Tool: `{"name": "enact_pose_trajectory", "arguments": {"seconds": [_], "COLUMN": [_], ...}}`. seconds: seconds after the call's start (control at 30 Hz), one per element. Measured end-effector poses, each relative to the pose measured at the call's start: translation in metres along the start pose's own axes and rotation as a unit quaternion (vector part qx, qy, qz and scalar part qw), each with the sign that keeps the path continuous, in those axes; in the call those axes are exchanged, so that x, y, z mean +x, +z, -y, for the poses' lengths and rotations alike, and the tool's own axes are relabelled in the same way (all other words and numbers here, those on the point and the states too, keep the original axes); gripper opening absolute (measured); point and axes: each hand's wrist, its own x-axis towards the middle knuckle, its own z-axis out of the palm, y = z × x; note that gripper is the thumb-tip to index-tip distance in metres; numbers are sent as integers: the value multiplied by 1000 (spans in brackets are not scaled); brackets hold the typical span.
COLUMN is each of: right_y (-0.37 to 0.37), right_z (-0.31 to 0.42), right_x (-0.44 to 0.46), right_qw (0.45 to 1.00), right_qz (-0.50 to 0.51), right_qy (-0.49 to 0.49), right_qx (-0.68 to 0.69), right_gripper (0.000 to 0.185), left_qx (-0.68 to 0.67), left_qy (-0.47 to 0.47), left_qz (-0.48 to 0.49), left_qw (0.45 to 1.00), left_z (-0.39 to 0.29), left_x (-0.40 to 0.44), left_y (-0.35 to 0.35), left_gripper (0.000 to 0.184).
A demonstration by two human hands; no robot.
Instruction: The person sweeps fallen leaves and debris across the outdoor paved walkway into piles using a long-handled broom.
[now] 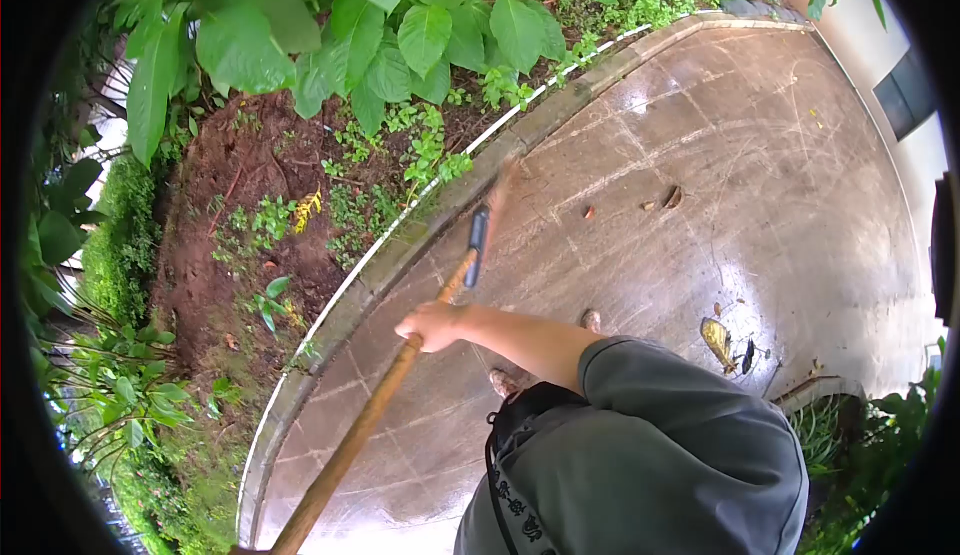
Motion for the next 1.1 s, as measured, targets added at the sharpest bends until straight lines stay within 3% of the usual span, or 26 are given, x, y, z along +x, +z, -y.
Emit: {"name": "enact_pose_trajectory", "arguments": {"seconds": [0.1, 0.17, 0.27, 0.3, 0.33, 0.4, 0.47, 0.57, 0.63, 0.77, 0.83, 0.97, 1.1], "right_y": [22, 16, 2, -11, 30, -39, -62, -102, -102, -89, -67, -37, -58], "right_z": [-39, -67, -144, -172, -254, -252, -244, -168, -145, -121, -126, -148, -99], "right_x": [-57, -120, -236, -274, -323, -378, -414, -434, -429, -373, -345, -323, -325], "right_qw": [999, 991, 988, 962, 980, 928, 928, 906, 934, 913, 907, 897, 815], "right_qz": [-1, 35, 43, 120, 18, 227, 180, 80, -97, -259, -309, -324, -417], "right_qy": [37, 119, 148, 243, 199, 272, 315, 411, 333, 304, 285, 299, 400], "right_qx": [11, 41, 10, 39, -21, -112, -87, -59, -83, -81, -19, 36, -49], "right_gripper": [11, 13, 21, 24, 24, 26, 26, 26, 26, 29, 18, 17, 19], "left_qx": [9, 96, 137, 129, 165, 176, 169, 193, 131, -37, -114, -246, -344], "left_qy": [-53, -74, -203, -241, -301, -393, -457, -424, -379, -357, -366, -394, -398], "left_qz": [16, 173, 107, 64, 69, 72, 76, 54, 114, 254, 319, 433, 498], "left_qw": [998, 977, 964, 960, 937, 899, 870, 883, 909, 898, 867, 773, 689], "left_z": [18, 21, 48, 62, 62, 59, 47, 35, 35, 25, 18, 8, 12], "left_x": [-34, -68, -166, -207, -249, -309, -325, -301, -281, -287, -305, -337, -328], "left_y": [18, 34, 64, 68, 84, 105, 125, 168, 209, 301, 337, 378, 390], "left_gripper": [11, 23, 25, 30, 27, 22, 16, 16, 16, 16, 16, 16, 17]}}
